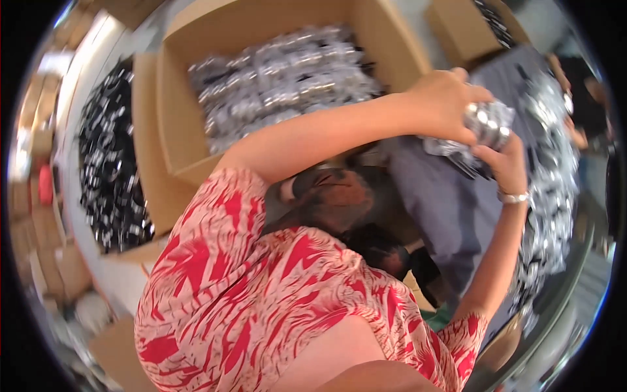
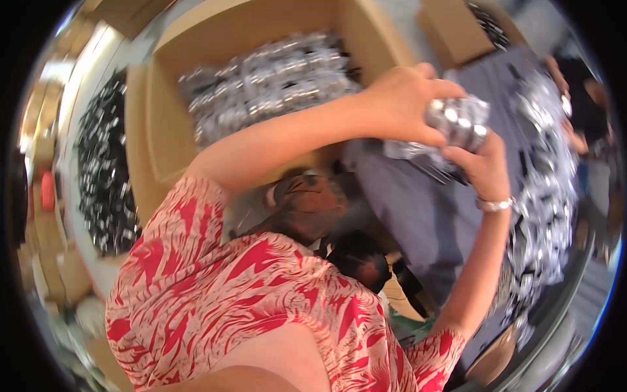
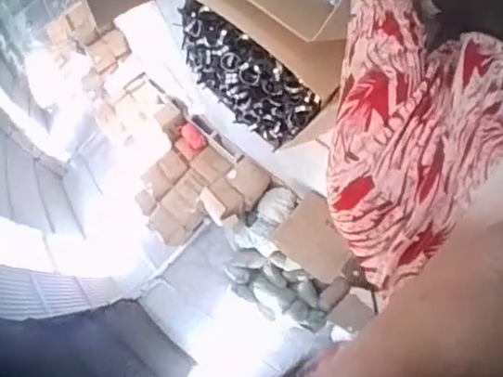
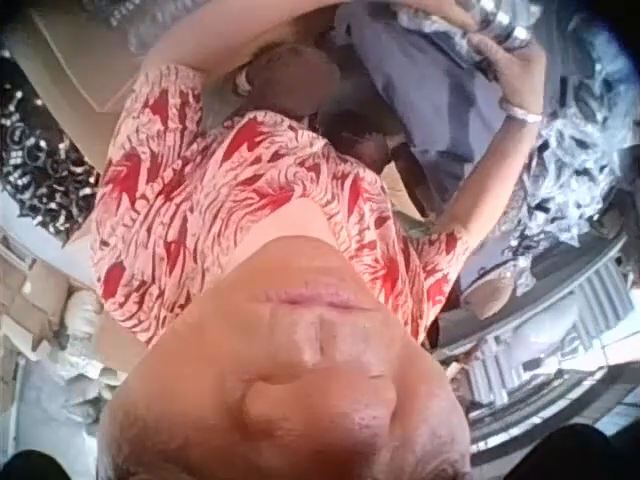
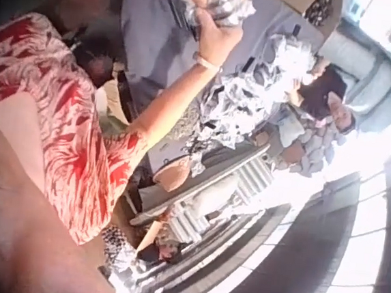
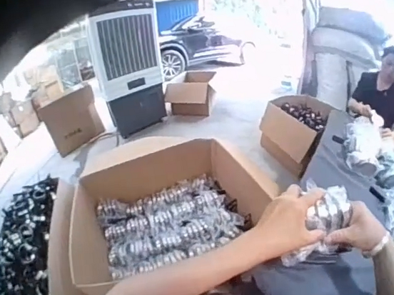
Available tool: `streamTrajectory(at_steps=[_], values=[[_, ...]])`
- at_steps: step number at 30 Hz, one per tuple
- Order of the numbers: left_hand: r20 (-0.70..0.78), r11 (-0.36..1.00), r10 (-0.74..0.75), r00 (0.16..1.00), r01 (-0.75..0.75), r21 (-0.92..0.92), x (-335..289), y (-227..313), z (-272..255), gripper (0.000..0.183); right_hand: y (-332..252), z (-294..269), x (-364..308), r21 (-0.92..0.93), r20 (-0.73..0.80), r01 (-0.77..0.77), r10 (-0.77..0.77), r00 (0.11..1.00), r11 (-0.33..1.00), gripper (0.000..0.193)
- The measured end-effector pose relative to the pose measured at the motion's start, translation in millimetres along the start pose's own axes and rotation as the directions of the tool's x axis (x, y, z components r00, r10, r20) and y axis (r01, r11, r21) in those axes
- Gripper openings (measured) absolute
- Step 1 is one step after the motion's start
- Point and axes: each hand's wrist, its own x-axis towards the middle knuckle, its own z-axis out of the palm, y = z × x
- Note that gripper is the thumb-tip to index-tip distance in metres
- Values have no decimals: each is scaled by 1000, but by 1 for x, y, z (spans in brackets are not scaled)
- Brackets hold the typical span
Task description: The person packs small metal clamps and small fasteners into plastic bags by hand, then places the filled bags into a large cardboard box.
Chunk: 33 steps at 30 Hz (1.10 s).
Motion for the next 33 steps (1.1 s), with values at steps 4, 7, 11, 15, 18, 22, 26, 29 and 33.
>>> streamTrajectory(at_steps=[4, 7, 11, 15, 18, 22, 26, 29, 33], values=[[-53, 988, -122, 991, 126, 92, -31, -19, -55, 58, -19, 38, 48, -61, 144, 43, -33, 989, 997, 38], [-122, 980, -141, 983, 156, 124, -39, -41, -78, 58, -28, 58, 85, -14, 241, 117, -110, 964, 993, 39], [-152, 951, -198, 968, 227, 207, -44, -73, -113, 61, -30, 86, 147, -91, 345, 257, -211, 914, 962, 31], [-169, 914, -310, 936, 342, 218, -63, -108, -130, 64, -10, 123, 195, -102, 409, 308, -243, 880, 946, 30], [-137, 861, -412, 901, 434, 265, -82, -141, -157, 64, -1, 171, 229, 121, 477, 255, -281, 833, 959, 31], [-103, 794, -515, 851, 519, 318, -120, -190, -188, 63, 18, 241, 268, 186, 535, 181, -254, 806, 966, 31], [-71, 710, -635, 769, 617, 338, -140, -241, -215, 67, 39, 303, 311, 241, 550, 66, -193, 813, 968, 33], [-50, 640, -714, 699, 680, 358, -160, -276, -228, 66, 54, 346, 332, 245, 582, 17, -161, 797, 969, 28], [-35, 590, -761, 647, 714, 377, -179, -315, -237, 69, 73, 384, 356, 244, 564, -33, -114, 818, 969, 35]])
